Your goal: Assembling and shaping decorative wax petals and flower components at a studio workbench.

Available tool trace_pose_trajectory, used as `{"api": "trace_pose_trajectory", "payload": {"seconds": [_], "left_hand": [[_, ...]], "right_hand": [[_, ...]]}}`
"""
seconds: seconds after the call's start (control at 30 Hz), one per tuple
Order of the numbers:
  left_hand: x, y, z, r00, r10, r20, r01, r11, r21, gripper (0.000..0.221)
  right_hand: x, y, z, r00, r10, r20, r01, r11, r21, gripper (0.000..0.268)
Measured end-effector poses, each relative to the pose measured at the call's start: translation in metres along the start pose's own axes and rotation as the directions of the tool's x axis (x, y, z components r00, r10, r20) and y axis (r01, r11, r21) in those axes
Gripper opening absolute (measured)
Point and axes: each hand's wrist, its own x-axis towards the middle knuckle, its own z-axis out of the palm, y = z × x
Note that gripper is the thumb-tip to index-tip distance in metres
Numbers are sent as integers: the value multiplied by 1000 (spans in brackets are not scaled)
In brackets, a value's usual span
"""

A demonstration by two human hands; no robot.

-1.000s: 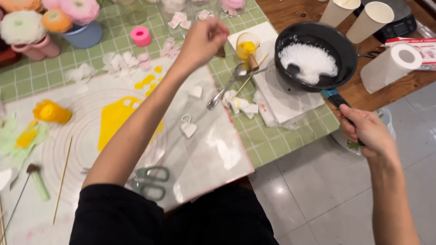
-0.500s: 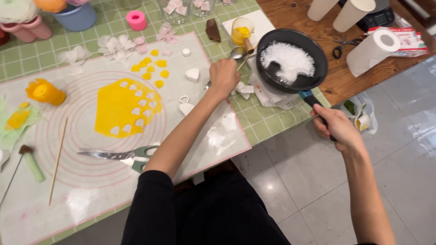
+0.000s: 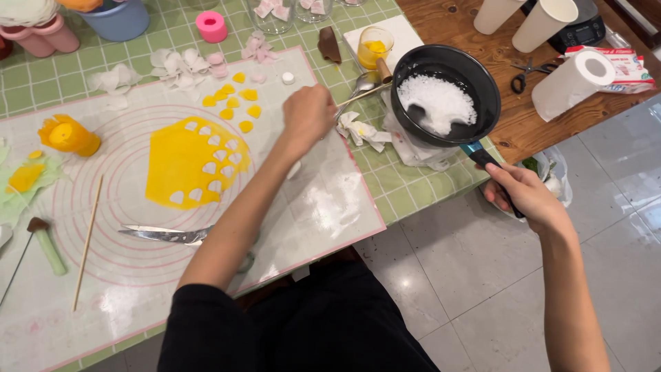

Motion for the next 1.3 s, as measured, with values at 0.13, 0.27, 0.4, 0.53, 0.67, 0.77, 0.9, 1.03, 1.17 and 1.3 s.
{"api": "trace_pose_trajectory", "payload": {"seconds": [0.13, 0.27, 0.4, 0.53, 0.67, 0.77, 0.9, 1.03, 1.17, 1.3], "left_hand": [[-14, -29, -43, 982, -148, 113, 159, 983, -88, 10], [-26, -51, -59, 975, -135, 174, 173, 958, -230, 11], [-38, -46, -61, 956, -173, 238, 226, 949, -218, 12], [-56, -40, -48, 953, -164, 254, 215, 959, -187, 14], [-92, -9, -52, 975, -133, 177, 159, 977, -141, 12], [-117, 4, -45, 972, -147, 186, 170, 979, -113, 12], [-137, 11, -26, 977, -116, 177, 128, 990, -59, 14], [-144, 16, -13, 980, -53, 190, 65, 996, -53, 11], [-143, 16, -9, 971, -49, 235, 51, 999, -1, 23], [-135, 24, -22, 980, -91, 175, 95, 995, -12, 10]], "right_hand": [[7, 22, -14, 999, -34, -42, 33, 999, -9, 44], [9, 23, -13, 999, -48, -19, 48, 999, -4, 48], [1, 20, -7, 916, -286, -283, 187, 925, -331, 41], [-27, -36, 48, 525, -764, -376, 482, 630, -608, 20], [7, -53, 119, 693, -681, -234, 551, 711, -437, 23], [57, -36, 158, 743, -642, -188, 461, 695, -552, 24], [74, -35, 187, 713, -664, -224, 388, 640, -663, 19], [74, -52, 200, 672, -694, -257, 380, 621, -685, 19], [102, -40, 200, 621, -756, -205, 468, 568, -677, 18], [119, -45, 190, 498, -865, -56, 589, 385, -711, 16]]}}
